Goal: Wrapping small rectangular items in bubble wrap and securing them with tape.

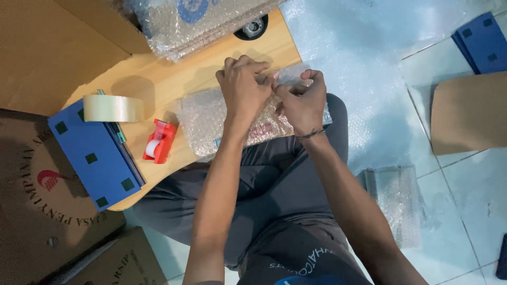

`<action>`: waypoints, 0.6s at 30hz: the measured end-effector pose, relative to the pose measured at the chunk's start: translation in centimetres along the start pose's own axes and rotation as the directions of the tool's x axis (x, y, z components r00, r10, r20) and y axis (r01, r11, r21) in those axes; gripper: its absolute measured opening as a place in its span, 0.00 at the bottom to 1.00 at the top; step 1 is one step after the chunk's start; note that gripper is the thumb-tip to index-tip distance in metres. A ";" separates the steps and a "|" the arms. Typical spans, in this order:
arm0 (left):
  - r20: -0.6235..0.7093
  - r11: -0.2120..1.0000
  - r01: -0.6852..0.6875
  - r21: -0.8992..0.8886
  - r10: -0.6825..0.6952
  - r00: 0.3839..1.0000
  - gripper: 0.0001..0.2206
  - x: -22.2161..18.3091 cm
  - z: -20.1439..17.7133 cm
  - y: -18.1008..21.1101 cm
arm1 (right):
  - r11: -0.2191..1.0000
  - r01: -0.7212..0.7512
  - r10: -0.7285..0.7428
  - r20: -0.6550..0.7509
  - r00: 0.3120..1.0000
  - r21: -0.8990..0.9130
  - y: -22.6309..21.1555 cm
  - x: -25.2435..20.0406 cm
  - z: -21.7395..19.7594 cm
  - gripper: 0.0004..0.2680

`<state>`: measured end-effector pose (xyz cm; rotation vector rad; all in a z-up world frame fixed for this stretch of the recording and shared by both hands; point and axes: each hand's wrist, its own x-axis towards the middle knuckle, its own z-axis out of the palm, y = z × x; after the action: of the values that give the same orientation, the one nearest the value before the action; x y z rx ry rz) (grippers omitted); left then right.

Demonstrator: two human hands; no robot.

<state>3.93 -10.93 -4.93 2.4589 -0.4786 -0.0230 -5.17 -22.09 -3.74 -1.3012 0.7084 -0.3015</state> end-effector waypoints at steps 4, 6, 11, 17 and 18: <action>-0.144 0.996 -0.073 -0.061 0.063 0.988 0.16 -0.5 -0.4 0.8 | 1.000 -0.004 0.004 0.062 0.998 -0.012 -2.4 -1.7 0.3 0.16; -0.131 0.997 -0.052 -0.054 0.044 0.990 0.14 -0.3 -0.5 1.0 | 0.999 -0.031 0.032 0.059 0.998 -0.016 -2.1 -1.4 -0.2 0.15; -0.153 0.994 -0.112 -0.021 0.107 0.982 0.05 -0.7 -1.0 1.8 | 0.996 -0.088 0.090 0.069 0.994 -0.023 -2.7 -2.4 -1.2 0.14; -0.113 0.983 -0.162 0.086 0.171 0.979 0.04 -1.4 -1.1 2.1 | 0.988 -0.119 0.117 -0.033 0.993 -0.098 -5.3 -4.4 -0.9 0.10; -0.109 0.974 -0.189 0.125 0.203 0.973 0.04 -1.5 -1.1 2.0 | 0.984 -0.038 0.034 -0.025 0.999 -0.172 -5.2 -4.5 -1.3 0.09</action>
<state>2.02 -11.24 -3.02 2.4934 -0.6835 0.2398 -8.47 -21.88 2.43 -1.4490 0.7894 -0.2293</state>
